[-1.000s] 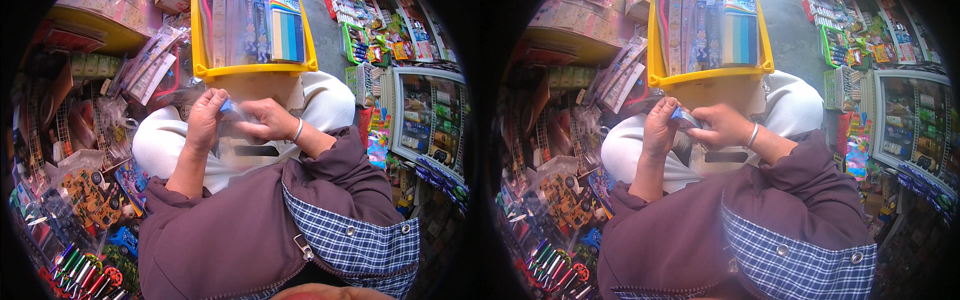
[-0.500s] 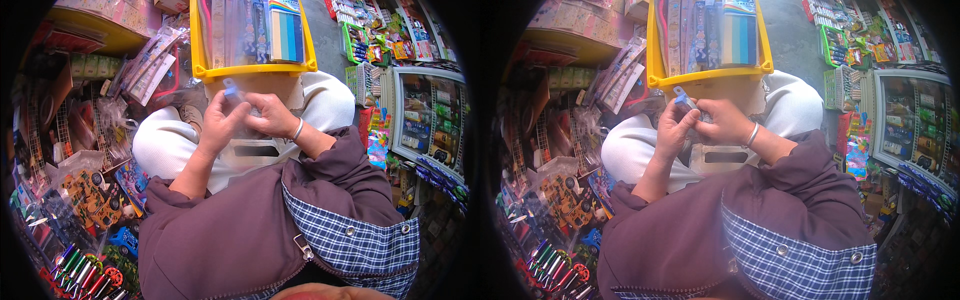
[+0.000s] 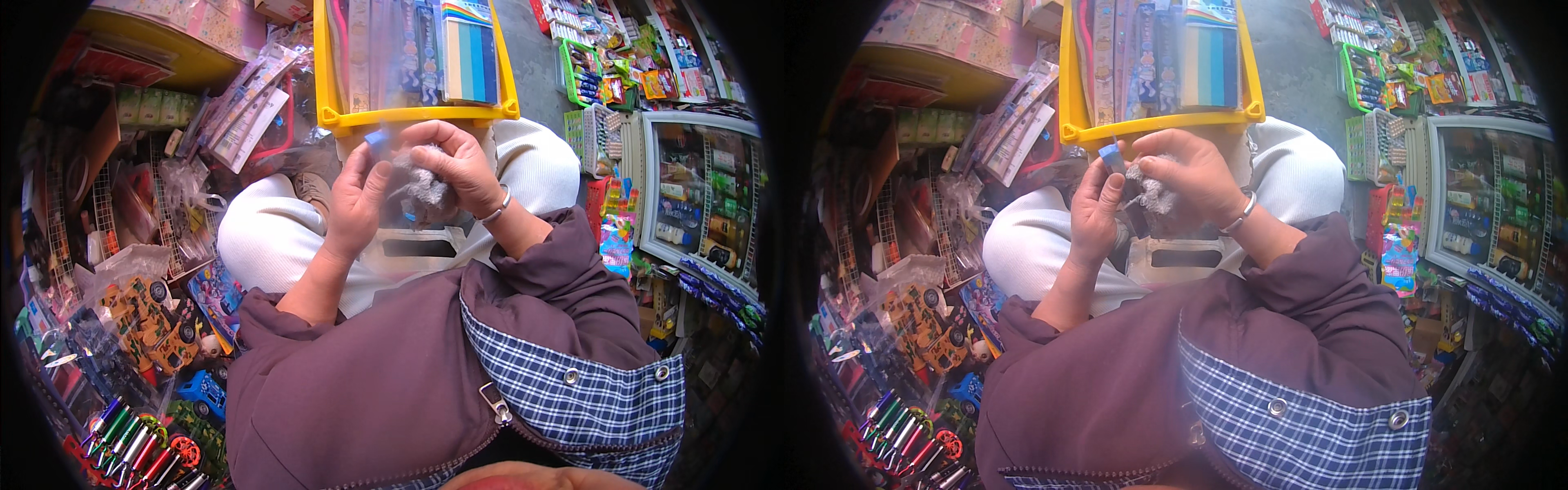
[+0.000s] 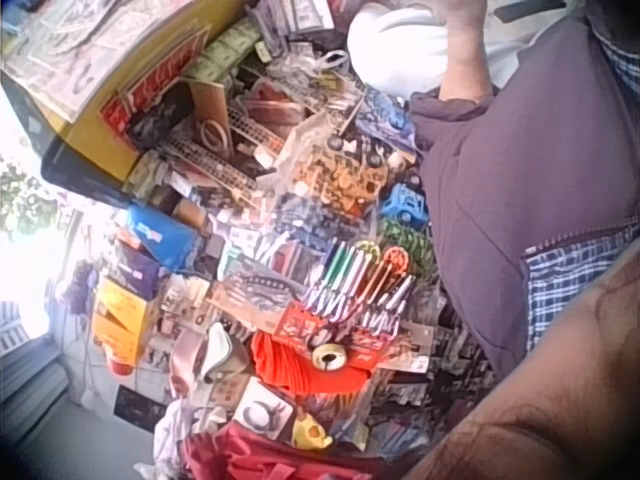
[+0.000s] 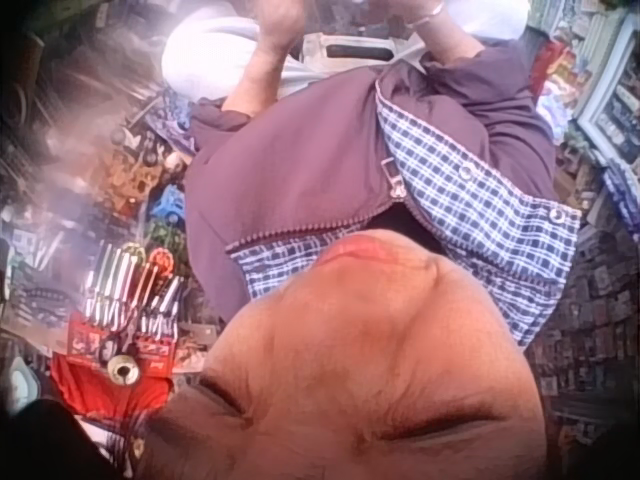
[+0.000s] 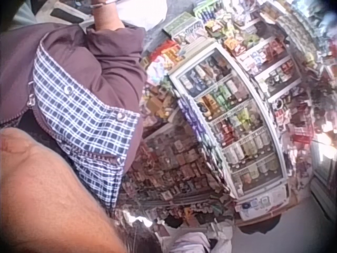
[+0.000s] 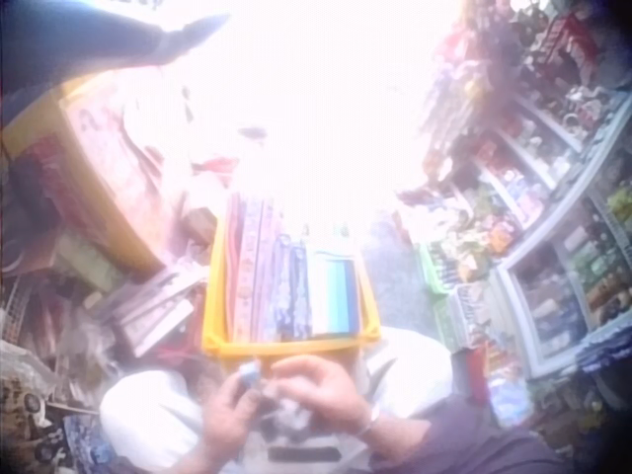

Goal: The person sits on the floor and wipes various stationery items with a cloth. They pick up items from a yellow bin, wipe them, and place them back into the bin. The items include rulers, erasers, and other small stationery objects.

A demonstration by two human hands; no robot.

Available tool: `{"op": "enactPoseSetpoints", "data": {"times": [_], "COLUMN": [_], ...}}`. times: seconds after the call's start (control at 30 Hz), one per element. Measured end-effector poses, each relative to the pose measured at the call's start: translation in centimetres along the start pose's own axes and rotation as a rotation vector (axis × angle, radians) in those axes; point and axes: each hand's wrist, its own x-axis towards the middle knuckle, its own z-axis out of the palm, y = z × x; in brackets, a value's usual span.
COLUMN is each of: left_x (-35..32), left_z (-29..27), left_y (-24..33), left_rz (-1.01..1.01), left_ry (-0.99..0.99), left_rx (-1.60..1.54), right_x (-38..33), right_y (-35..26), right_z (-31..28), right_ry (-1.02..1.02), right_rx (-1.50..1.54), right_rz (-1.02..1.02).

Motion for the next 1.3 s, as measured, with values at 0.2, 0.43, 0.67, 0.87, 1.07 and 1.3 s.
{"op": "enactPoseSetpoints", "data": {"times": [0.2, 0.43, 0.67, 0.87, 1.07, 1.3], "left_x": [0.0, -0.2, -0.2, -0.5, -0.6, -0.3], "left_z": [0.4, 0.2, 0.2, 0.2, 0.1, -0.1], "left_y": [-0.7, -1.2, -0.7, -0.7, -0.8, -0.8], "left_rz": [-0.012, 0.008, -0.011, -0.086, -0.081, -0.055], "left_ry": [-0.009, 0.012, -0.047, -0.143, -0.134, -0.089], "left_rx": [-0.086, -0.014, -0.006, -0.031, -0.027, -0.006], "right_x": [-0.4, -0.5, -0.8, -0.8, -0.7, -0.8], "right_y": [-0.5, 0.5, 0.4, -0.3, -0.1, 0.5], "right_z": [0.1, 1.0, 0.7, 0.7, 0.5, 0.5], "right_ry": [-0.070, -0.110, -0.054, 0.071, 0.010, -0.080], "right_rx": [0.038, -0.271, -0.500, -0.354, -0.300, -0.445], "right_rz": [-0.091, -0.246, -0.318, -0.365, -0.355, -0.396]}}
